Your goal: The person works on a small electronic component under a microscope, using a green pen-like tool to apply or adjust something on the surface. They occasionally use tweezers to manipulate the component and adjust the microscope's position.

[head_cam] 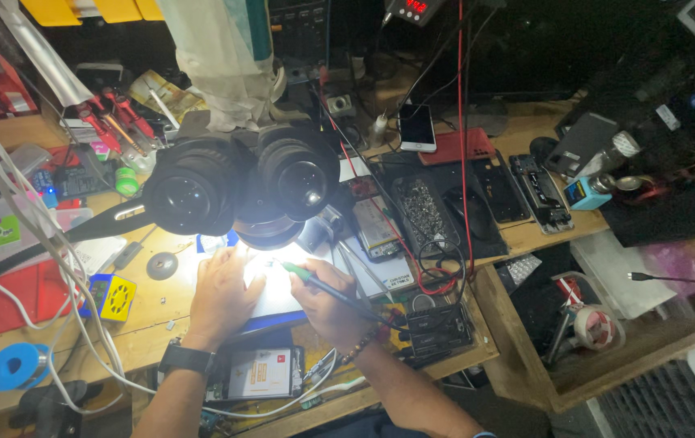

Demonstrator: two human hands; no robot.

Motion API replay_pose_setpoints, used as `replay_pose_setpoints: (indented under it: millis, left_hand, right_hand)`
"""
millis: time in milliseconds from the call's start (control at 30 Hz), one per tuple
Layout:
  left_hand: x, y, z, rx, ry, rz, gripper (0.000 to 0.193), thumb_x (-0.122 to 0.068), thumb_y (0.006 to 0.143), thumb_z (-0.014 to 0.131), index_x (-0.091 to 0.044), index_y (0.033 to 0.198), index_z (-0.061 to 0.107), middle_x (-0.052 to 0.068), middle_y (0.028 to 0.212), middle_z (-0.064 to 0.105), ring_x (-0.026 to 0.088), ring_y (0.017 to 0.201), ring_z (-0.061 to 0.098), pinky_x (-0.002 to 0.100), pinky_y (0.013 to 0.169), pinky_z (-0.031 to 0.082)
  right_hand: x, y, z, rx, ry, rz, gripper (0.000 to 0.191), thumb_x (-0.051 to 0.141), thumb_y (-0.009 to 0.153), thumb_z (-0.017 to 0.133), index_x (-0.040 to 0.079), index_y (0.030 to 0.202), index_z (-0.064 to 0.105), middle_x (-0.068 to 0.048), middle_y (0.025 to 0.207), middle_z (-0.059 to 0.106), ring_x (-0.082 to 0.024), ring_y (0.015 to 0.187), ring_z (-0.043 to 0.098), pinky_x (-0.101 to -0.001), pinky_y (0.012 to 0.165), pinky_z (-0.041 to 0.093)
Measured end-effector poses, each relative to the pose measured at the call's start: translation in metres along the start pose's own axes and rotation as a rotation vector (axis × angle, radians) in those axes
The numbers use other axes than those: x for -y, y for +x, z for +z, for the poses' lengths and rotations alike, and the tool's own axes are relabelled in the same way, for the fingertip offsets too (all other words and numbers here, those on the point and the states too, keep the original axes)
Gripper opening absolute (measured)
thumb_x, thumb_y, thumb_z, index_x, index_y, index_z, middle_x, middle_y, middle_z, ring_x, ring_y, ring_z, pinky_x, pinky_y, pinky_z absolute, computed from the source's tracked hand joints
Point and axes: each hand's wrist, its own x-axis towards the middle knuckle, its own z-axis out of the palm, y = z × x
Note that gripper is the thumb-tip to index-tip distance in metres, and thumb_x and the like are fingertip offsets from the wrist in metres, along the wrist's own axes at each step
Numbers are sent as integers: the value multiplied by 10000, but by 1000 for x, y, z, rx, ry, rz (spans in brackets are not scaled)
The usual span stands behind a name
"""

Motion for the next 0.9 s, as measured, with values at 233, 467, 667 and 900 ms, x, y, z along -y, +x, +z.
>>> replay_pose_setpoints:
  millis: [233,467,667,900]
  left_hand:
    - [-1,0,-1,4,2,-23,428,-286,831,671,-58,1193,649,148,1089,646,380,1036,551,473,951,425]
    - [0,0,0,-5,-3,-22,438,-282,824,677,-59,1200,648,146,1086,647,383,1039,550,473,944,431]
    - [0,0,1,-10,-9,-11,427,-279,824,684,-53,1185,654,147,1097,648,385,1041,549,473,942,433]
    - [-2,0,0,-5,-23,-25,418,-272,822,686,-53,1177,657,152,1080,646,381,1033,548,468,937,433]
  right_hand:
    - [1,1,-1,8,31,43,114,58,918,743,-3,1000,691,-110,917,681,-225,701,697,-351,596,552]
    - [-1,1,1,0,42,45,105,52,912,753,7,989,698,-100,923,682,-211,690,697,-342,587,554]
    - [-4,-2,-2,5,-42,-95,97,30,898,743,64,987,727,-102,1004,680,-222,777,707,-342,626,562]
    - [-4,-3,1,-10,-20,-43,76,40,910,750,42,976,713,-100,982,683,-220,748,704,-347,615,560]
